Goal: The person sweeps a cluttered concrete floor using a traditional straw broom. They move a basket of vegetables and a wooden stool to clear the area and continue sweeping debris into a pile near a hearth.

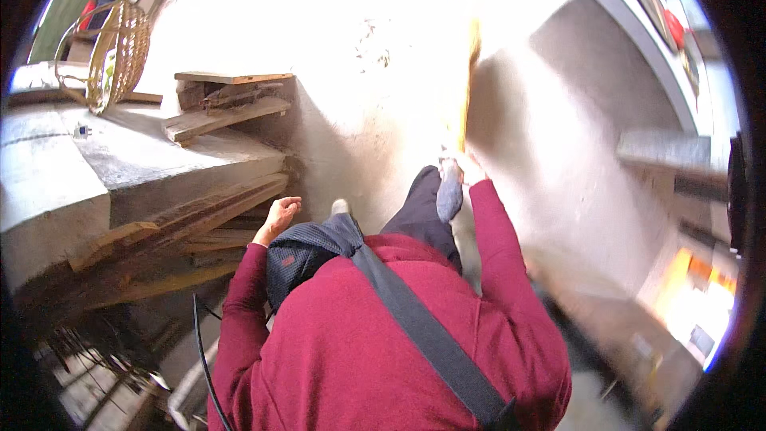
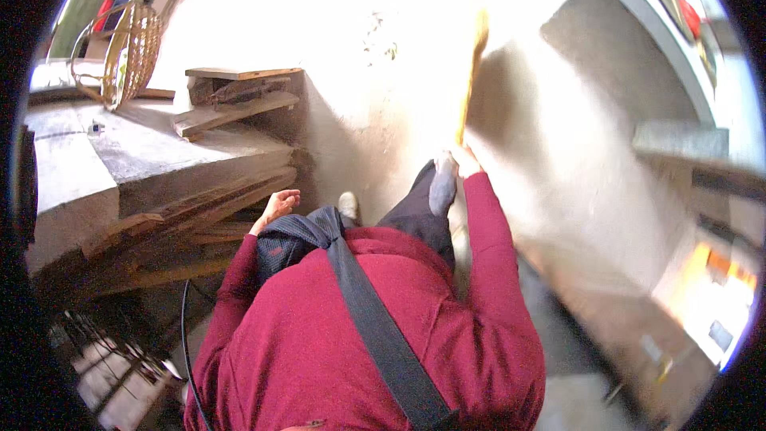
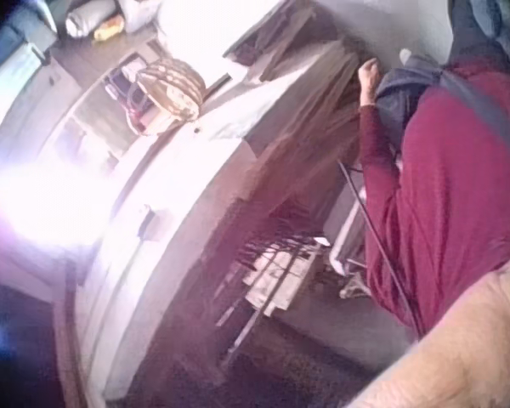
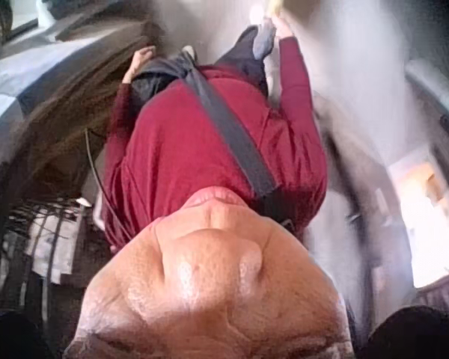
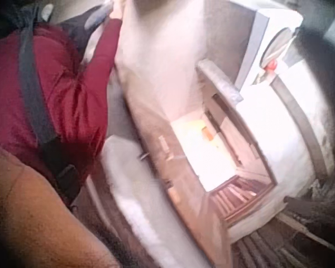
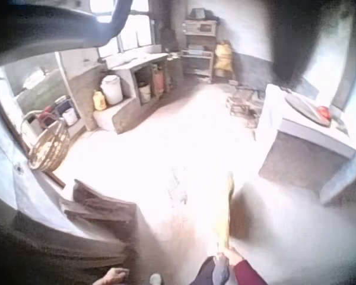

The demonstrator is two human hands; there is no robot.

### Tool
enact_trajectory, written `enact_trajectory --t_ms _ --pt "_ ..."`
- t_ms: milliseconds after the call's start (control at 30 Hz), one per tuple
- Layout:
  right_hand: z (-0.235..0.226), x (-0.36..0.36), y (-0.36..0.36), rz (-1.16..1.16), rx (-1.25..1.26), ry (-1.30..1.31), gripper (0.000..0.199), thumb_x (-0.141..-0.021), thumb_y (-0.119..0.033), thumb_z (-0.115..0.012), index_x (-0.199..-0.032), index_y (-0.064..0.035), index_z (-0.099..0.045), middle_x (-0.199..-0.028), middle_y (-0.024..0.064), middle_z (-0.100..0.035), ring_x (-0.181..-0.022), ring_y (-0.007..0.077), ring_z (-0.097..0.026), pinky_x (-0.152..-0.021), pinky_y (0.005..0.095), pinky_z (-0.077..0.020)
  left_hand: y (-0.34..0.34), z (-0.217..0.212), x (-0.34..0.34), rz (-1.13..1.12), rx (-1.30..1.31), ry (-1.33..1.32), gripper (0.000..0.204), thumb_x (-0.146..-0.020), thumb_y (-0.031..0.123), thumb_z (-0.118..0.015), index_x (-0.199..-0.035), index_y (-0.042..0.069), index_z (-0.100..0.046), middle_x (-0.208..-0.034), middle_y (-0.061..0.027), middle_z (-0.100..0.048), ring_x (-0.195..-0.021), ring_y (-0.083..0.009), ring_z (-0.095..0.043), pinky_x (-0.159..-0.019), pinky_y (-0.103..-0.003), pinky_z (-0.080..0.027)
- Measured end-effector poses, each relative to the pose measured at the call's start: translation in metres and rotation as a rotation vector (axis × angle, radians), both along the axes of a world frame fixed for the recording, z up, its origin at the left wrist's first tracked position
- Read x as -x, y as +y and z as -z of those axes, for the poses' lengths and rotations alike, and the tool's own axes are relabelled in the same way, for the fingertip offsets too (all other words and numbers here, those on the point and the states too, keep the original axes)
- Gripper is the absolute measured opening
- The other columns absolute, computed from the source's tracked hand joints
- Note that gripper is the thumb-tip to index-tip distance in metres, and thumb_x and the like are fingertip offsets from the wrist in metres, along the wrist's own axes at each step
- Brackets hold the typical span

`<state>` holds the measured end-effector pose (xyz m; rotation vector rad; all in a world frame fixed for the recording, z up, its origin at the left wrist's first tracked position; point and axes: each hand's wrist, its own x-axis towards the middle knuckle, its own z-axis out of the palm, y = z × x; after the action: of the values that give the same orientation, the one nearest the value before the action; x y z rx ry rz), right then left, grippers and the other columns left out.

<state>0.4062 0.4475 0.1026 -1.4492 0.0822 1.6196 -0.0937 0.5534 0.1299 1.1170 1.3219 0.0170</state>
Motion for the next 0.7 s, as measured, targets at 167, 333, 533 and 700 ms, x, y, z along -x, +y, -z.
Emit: enact_trajectory --t_ms 167,333,533,700 --pt "0.008 -0.096 0.034 -0.195 0.224 -0.095 0.024 -0.067 -0.008 -0.063 -0.086 0.0001 -0.051 -0.062 0.0087 -0.053 -0.047 0.0212 -0.053 -0.043 0.0350 -0.0472 -0.031 -0.010 -0.094 -0.023 -0.089 0.086 0.029 -0.086 0.012 -0.048 -0.111 -0.002 -0.053 -0.089 -0.0055 -0.061 -0.081 -0.0122 -0.055 -0.071 -0.024 -0.045" --pt "-0.072 -0.130 0.064 -0.361 0.074 -0.104 0.026 -0.071 -0.014 -0.063 -0.087 -0.0041 -0.046 -0.060 0.0071 -0.052 -0.045 0.0180 -0.053 -0.042 0.0319 -0.0480 -0.070 -0.019 -0.163 -0.046 -0.128 0.141 0.031 -0.081 0.013 -0.049 -0.107 -0.001 -0.056 -0.092 -0.0119 -0.063 -0.087 -0.0174 -0.059 -0.079 -0.028 -0.045" --pt "-0.132 -0.143 0.096 -0.645 -0.013 0.042 0.033 -0.070 -0.010 -0.067 -0.093 -0.0070 -0.043 -0.062 0.0039 -0.050 -0.045 0.0136 -0.052 -0.040 0.0291 -0.0479 -0.075 -0.018 -0.200 -0.159 -0.191 0.123 0.027 -0.084 0.009 -0.048 -0.107 -0.003 -0.055 -0.084 -0.0043 -0.060 -0.080 -0.0120 -0.054 -0.076 -0.025 -0.043" --pt "-0.160 -0.145 0.133 -1.071 0.002 0.058 0.033 -0.070 -0.012 -0.065 -0.094 -0.0049 -0.045 -0.063 0.0035 -0.052 -0.045 0.0127 -0.053 -0.039 0.0270 -0.0477 -0.070 -0.017 -0.235 -0.330 -0.218 0.149 0.031 -0.077 0.012 -0.047 -0.104 0.000 -0.059 -0.083 -0.0077 -0.063 -0.075 -0.0132 -0.057 -0.072 -0.026 -0.045"
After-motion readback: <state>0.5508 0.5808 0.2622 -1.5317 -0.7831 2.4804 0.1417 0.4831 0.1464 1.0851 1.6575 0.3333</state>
